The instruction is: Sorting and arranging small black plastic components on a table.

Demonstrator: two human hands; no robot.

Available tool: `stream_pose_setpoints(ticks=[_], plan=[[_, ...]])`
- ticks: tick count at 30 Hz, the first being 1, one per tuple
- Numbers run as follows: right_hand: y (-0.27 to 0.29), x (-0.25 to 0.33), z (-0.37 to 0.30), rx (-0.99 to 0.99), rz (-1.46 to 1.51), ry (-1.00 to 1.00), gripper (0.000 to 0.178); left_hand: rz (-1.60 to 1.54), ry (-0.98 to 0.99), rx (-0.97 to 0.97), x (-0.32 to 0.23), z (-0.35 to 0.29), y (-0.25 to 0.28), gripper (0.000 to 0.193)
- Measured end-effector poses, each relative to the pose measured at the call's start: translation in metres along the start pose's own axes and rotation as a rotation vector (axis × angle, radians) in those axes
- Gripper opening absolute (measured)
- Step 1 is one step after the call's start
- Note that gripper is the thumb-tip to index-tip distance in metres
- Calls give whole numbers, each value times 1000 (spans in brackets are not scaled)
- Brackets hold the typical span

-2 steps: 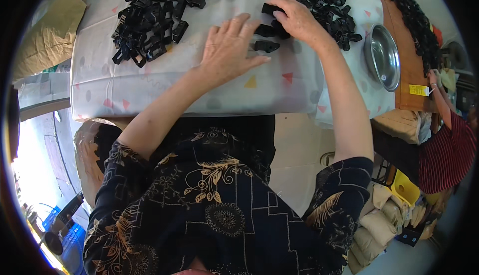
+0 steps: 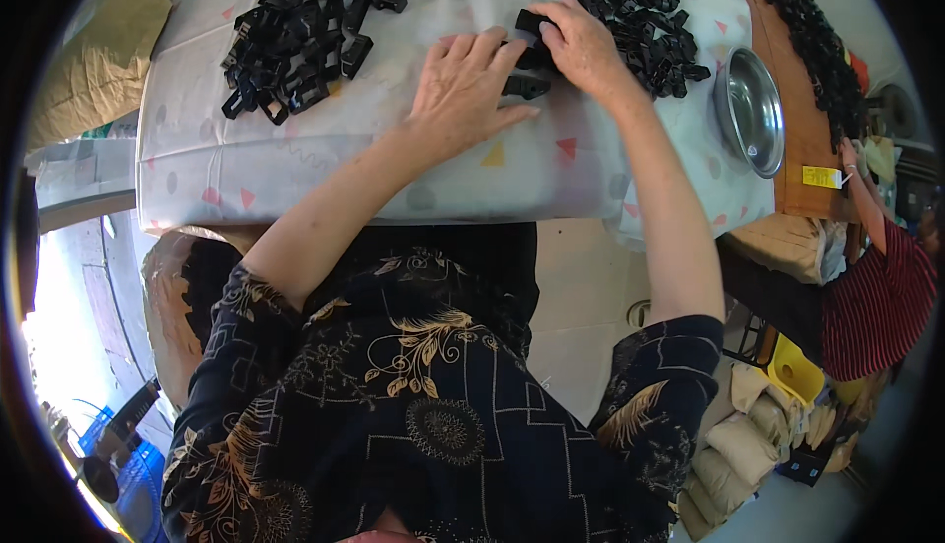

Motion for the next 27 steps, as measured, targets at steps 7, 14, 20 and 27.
stream_pose_setpoints(ticks=[7, 14, 20, 27], plan=[[-23, 19, -13, -256, -120, -63, 34, -134, -13, 139, 14, 12, -13, 54], [-78, 67, -7, -124, 806, -361, 24, -216, 75, 130, 36, -57, 71, 59], [-154, 301, -2, 100, 1194, -82, 19, 35, 412, 225, 55, -193, 232, 58], [-161, 355, -9, -57, 827, 457, 18, 510, 618, 116, 69, -273, 278, 55]])
Point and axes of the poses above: each hand's wrist, its own z-axis towards the middle knuckle, its own y-axis out of the back of the hand, x = y × z, the point moved 5 cm from there along z, towards the middle knuckle, and after that the axes turned 1 degree about -x, right-handed, at the moved point
